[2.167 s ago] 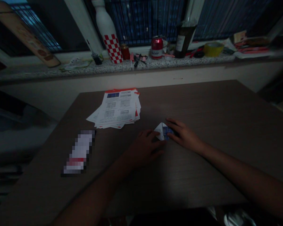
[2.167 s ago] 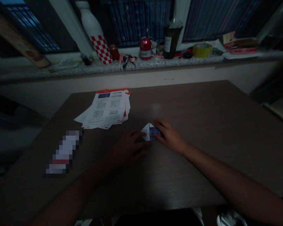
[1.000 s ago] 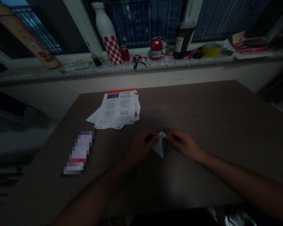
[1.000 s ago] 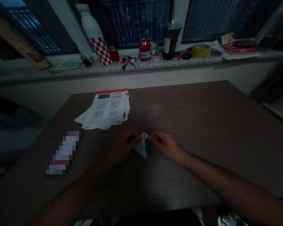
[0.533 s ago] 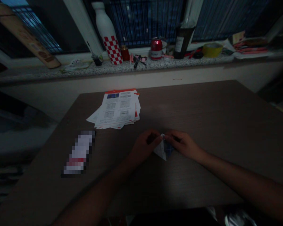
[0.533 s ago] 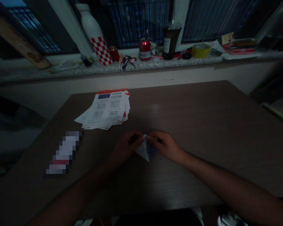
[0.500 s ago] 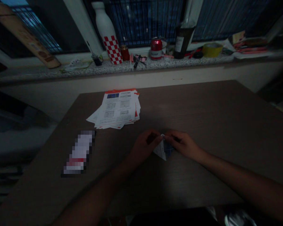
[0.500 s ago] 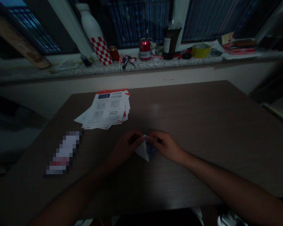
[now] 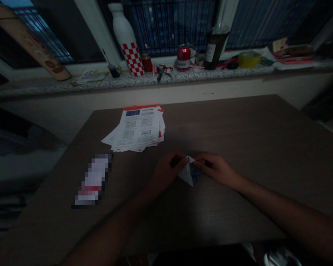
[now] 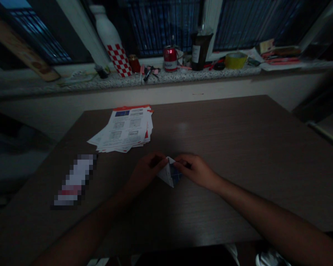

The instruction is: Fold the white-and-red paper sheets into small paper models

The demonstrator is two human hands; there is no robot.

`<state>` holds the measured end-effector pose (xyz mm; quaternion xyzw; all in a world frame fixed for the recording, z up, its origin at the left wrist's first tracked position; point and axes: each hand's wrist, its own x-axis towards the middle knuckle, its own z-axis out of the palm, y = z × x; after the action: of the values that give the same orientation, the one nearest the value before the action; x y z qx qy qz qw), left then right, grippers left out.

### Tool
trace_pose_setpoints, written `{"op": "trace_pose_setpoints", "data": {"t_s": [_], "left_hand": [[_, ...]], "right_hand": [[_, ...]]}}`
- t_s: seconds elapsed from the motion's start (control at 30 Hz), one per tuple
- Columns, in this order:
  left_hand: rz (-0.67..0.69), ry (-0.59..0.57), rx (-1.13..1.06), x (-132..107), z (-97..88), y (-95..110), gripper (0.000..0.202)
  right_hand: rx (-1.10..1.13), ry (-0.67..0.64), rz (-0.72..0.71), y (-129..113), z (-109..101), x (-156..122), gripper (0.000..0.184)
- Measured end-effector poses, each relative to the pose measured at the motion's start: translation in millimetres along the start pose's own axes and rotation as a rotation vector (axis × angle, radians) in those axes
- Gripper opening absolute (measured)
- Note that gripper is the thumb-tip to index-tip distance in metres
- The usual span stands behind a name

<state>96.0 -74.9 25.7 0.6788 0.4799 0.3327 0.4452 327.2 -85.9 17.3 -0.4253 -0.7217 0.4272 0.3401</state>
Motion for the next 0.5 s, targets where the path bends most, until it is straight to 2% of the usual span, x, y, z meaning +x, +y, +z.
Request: {"op": "trace_pose_setpoints", "data": {"t_s": [0.3, 0.5], "left_hand": [[-0.012, -0.018, -0.013, 2.2, -1.5, -4.0, 0.029], [-0.002, 0.038, -0.05, 0.6, -0.5, 0.1, 0.028]], "right_hand": [[0.006, 0.081, -0.006, -0.9, -3.1, 0.7, 0.03], [-0.003, 0.131, -0.01, 0.1, -3.8, 1.2, 0.032]]}}
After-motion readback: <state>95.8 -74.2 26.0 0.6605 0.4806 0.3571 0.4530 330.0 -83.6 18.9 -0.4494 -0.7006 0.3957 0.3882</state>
